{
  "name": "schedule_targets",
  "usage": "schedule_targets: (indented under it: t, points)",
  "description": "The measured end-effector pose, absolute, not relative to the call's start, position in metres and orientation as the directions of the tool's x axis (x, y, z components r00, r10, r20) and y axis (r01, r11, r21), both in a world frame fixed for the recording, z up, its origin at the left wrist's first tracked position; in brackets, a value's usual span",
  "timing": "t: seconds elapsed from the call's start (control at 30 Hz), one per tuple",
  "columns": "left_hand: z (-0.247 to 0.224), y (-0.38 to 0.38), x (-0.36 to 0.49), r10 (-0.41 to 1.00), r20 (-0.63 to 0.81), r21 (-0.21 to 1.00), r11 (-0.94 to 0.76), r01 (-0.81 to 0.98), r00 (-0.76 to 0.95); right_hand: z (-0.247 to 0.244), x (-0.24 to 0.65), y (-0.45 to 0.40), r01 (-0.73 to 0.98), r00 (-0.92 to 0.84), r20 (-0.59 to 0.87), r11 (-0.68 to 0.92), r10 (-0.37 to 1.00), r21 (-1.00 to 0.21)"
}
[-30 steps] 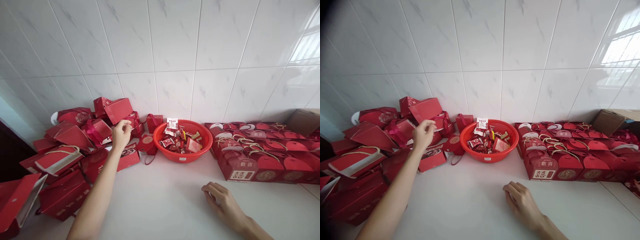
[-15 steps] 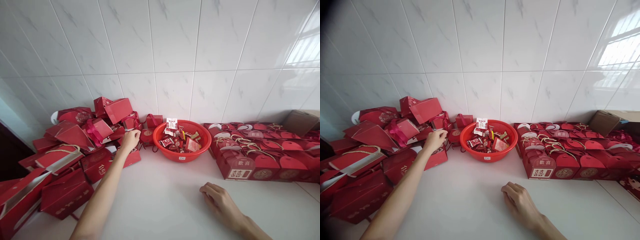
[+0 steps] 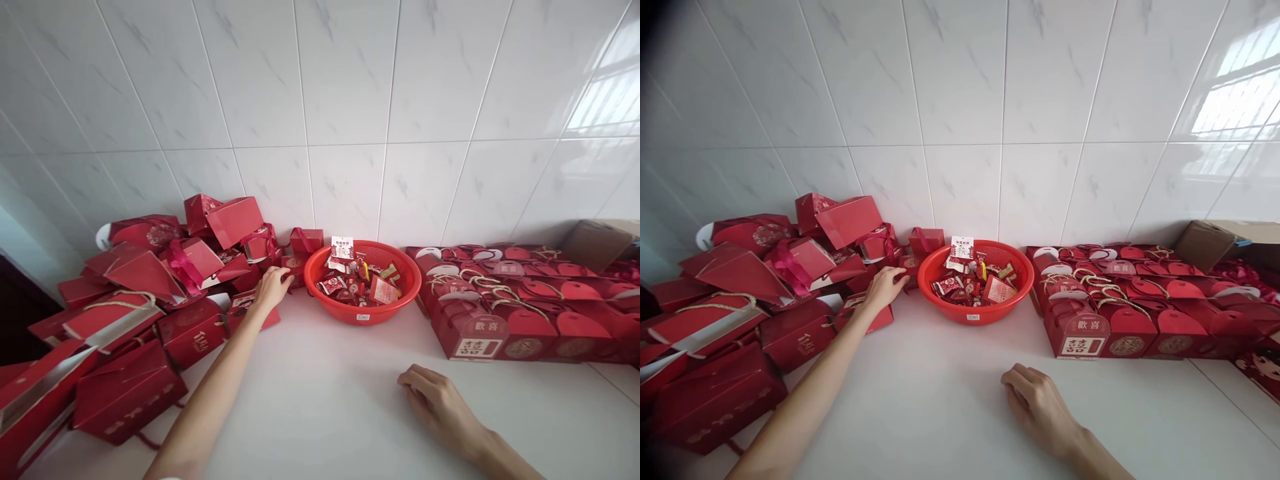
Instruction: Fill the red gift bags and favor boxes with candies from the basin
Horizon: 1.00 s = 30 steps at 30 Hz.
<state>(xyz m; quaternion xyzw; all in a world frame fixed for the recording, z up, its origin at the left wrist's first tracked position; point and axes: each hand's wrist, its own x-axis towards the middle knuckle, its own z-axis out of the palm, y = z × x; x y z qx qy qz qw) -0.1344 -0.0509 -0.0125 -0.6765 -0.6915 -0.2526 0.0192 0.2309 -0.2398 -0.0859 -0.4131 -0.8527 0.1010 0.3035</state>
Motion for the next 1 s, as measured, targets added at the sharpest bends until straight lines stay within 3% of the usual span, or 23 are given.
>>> schedule_targets:
  t: [0.27,0.5,0.63,0.73,0.8,0.9,1.0]
  points:
    - [-0.023,-0.042,-0.126,0.875,0.478,0.401,-0.144,0.905,-0.073,-0.087,0.230,-0.239,0.645,-0.470,0.432,0.634,0.769,-0.427]
    - [-0.002,-0.044,-0.135,0.783,0.565,0.557,-0.132,0.820,-0.258,-0.084,0.232,-0.239,0.643,-0.474,0.418,0.629,0.775,-0.438]
    - [0.025,-0.057,-0.138,0.644,0.643,0.707,-0.292,0.644,-0.415,-0.085,0.232,-0.241,0.637,-0.472,0.423,0.631,0.774,-0.443]
    - [0.054,-0.080,-0.127,0.539,0.723,0.675,-0.414,0.611,-0.433,-0.087,0.232,-0.240,0.618,-0.448,0.457,0.636,0.768,-0.462]
    - [0.072,-0.105,-0.114,0.564,0.754,0.626,-0.462,0.628,-0.336,-0.083,0.231,-0.237,0.572,-0.394,0.527,0.650,0.753,-0.501]
    - [0.086,-0.147,-0.086,0.731,0.682,0.570,-0.543,0.617,0.013,-0.063,0.229,-0.231,0.485,-0.200,0.665,0.662,0.720,-0.572]
    - [0.086,-0.183,-0.058,0.744,0.588,0.511,-0.646,0.567,0.318,-0.027,0.226,-0.227,0.379,0.030,0.728,0.666,0.685,-0.643]
